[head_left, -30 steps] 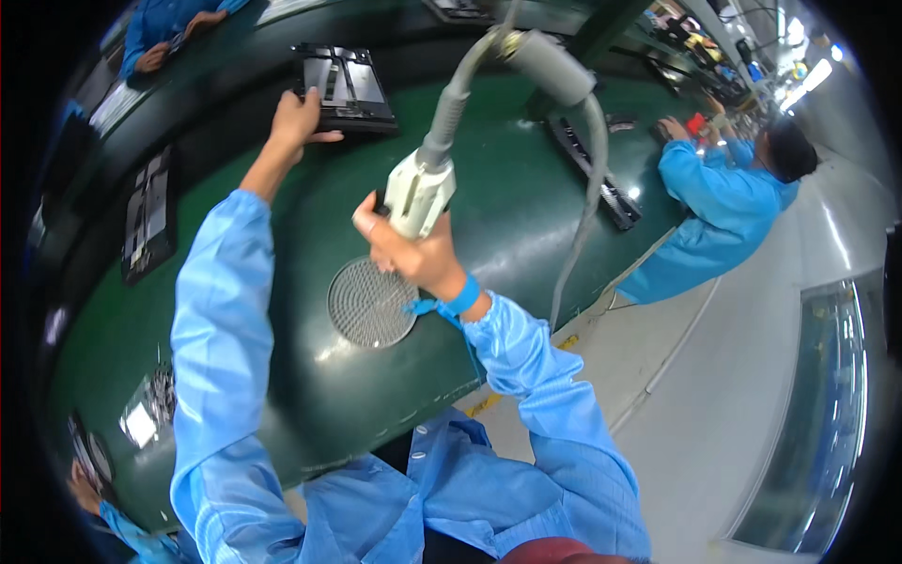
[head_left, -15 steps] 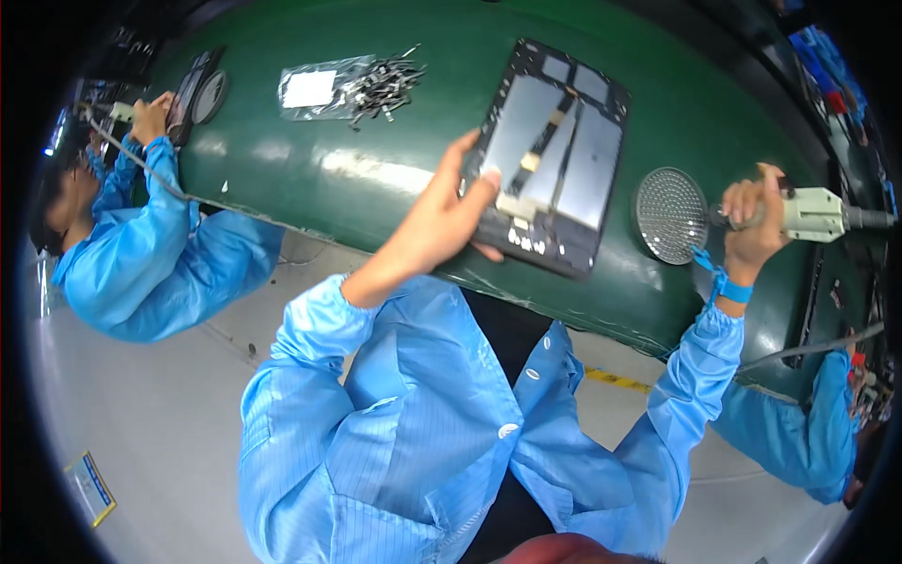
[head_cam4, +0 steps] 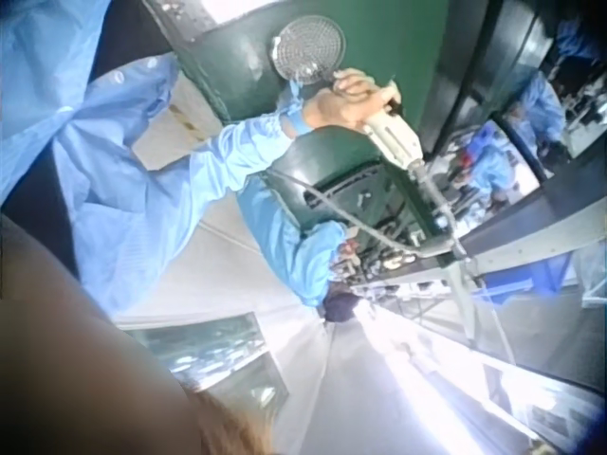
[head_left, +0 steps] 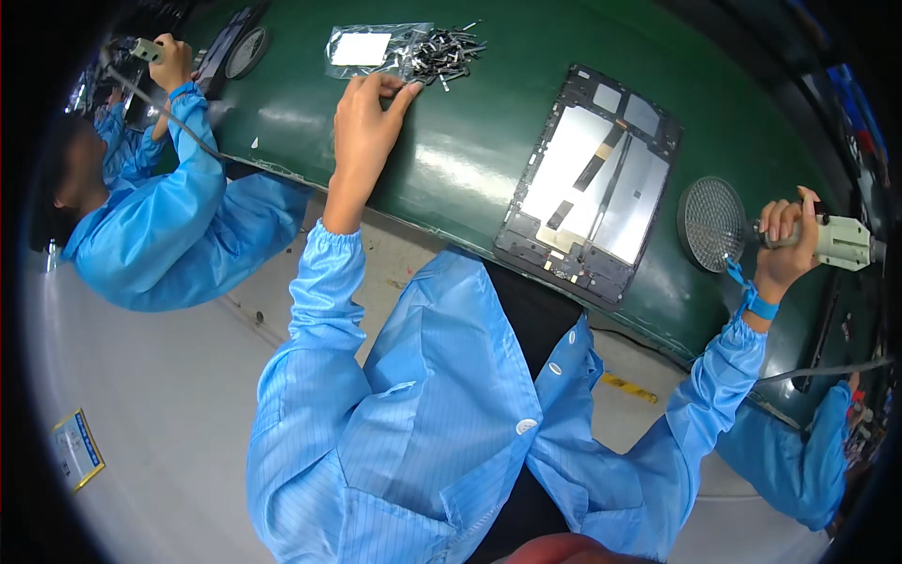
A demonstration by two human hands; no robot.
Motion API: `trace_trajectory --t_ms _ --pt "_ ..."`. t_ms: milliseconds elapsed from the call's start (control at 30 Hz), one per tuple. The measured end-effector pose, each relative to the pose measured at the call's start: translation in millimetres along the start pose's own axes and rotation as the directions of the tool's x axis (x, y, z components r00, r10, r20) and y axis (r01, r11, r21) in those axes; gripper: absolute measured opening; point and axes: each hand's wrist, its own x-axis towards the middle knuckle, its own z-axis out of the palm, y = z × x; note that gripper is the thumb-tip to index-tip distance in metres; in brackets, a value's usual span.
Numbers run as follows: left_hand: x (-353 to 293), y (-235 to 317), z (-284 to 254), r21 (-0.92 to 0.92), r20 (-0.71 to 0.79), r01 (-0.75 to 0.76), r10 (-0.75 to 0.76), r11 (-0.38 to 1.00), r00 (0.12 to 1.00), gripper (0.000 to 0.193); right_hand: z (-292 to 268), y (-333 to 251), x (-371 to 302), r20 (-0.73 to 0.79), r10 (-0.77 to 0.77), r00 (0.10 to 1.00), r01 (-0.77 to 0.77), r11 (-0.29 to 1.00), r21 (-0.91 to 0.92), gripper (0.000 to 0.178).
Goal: Assemble internal components and screw together a tablet or flat electronic device.
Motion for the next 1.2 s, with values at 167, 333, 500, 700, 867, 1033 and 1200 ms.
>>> trace_trajectory --t_ms 167,333,500,700,867,1033,1200 --pt "-4 11 -7 -0.293 0.084 0.151 -0.132 0.944 0.988 0.019 0 1 0 0.006 0.001 1.0 -0.001 0.999 0.042 0.022" --pt "36 86 -6 -0.581 0.358 -0.013 0.27 0.814 0.894 0.023 1 1 1 -0.001 -0.011 1.0 0.011 1.0 0.022 0.021" --pt "89 121 85 -0.661 0.533 0.165 0.303 0.732 0.79 0.029 7 -11 0 -0.043 -0.011 0.999 0.011 1.0 0.006 0.021" --pt "83 117 99 -0.629 0.494 0.086 0.312 0.772 0.812 0.029 9 -6 -2 -0.054 0.001 0.999 0.001 1.0 0.028 0.017" --pt "86 117 93 -0.583 0.564 0.135 0.279 0.801 0.777 0.029 9 -8 -5 -0.034 -0.005 0.999 0.007 0.999 0.04 0.015" --pt "88 116 89 -0.522 0.585 0.091 0.278 0.848 0.762 0.031 13 -4 -4 -0.011 0.002 1.0 -0.001 0.996 0.092 0.013" --pt "89 131 100 -0.555 0.596 0.034 0.368 0.831 0.714 0.031 -7 -7 -4 -0.017 -0.078 0.997 0.073 0.98 -0.185 0.025"
